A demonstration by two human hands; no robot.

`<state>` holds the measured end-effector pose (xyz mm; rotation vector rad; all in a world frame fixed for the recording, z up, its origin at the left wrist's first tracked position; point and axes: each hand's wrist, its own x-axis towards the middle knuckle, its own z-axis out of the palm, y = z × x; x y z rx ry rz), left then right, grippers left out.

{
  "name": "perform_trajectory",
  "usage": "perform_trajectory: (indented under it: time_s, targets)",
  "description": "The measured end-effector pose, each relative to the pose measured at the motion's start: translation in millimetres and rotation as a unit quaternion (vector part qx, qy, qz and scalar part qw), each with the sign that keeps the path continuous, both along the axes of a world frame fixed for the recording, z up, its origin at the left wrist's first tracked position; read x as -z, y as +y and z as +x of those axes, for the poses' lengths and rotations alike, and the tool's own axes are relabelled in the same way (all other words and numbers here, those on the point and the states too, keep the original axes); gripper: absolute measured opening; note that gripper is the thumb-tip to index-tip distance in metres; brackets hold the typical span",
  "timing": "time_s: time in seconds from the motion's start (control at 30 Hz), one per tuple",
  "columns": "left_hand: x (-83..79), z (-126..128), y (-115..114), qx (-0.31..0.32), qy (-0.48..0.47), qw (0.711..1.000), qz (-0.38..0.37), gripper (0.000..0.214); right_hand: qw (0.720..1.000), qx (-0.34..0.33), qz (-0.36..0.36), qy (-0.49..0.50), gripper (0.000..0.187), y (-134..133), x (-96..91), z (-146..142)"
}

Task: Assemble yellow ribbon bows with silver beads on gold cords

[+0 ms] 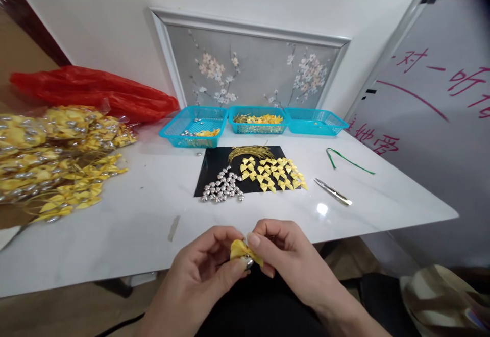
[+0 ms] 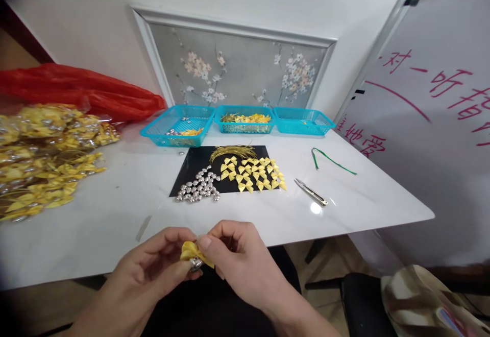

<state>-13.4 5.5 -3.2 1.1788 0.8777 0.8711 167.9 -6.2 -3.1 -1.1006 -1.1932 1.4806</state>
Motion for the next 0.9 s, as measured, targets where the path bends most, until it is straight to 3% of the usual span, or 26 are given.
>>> perform_trajectory:
  time_s: [0.13,0.27,0.43,0.6,0.77,0.9]
  targets:
    - [-4.9,5,-3,-0.055,0.006,0.998,-0.034,0.017,1.000,-0.006,-0.011,0.006,0.053,0,0.7,0]
    - [-1.4,6,-2,-0.108,0.032,0.993,0.022,0.018,1.000,-0.021,-0.005,0.012,0.056,-1,1.7,0]
    - [7.9,-2,2,-0.083,0.098,0.985,0.114,0.008,1.000,-0.025,-0.006,0.015,0.044,-2,1.7,3]
    - [7.6,-5,2,-0.046,0.117,0.987,0.099,0.015,0.999,0.000,0.051,-0.001,0.039,-3,5.5,0]
    - [2.7,-3,-1,-0.065,0.064,0.993,0.072,0.013,0.994,0.037,0.105,-0.020,0.031,-6,5.9,-3]
    - [-4.2,0,-1,-0.078,0.106,0.987,0.088,0.012,0.994,0.037,0.100,-0.020,0.032,-8,4.0,-3]
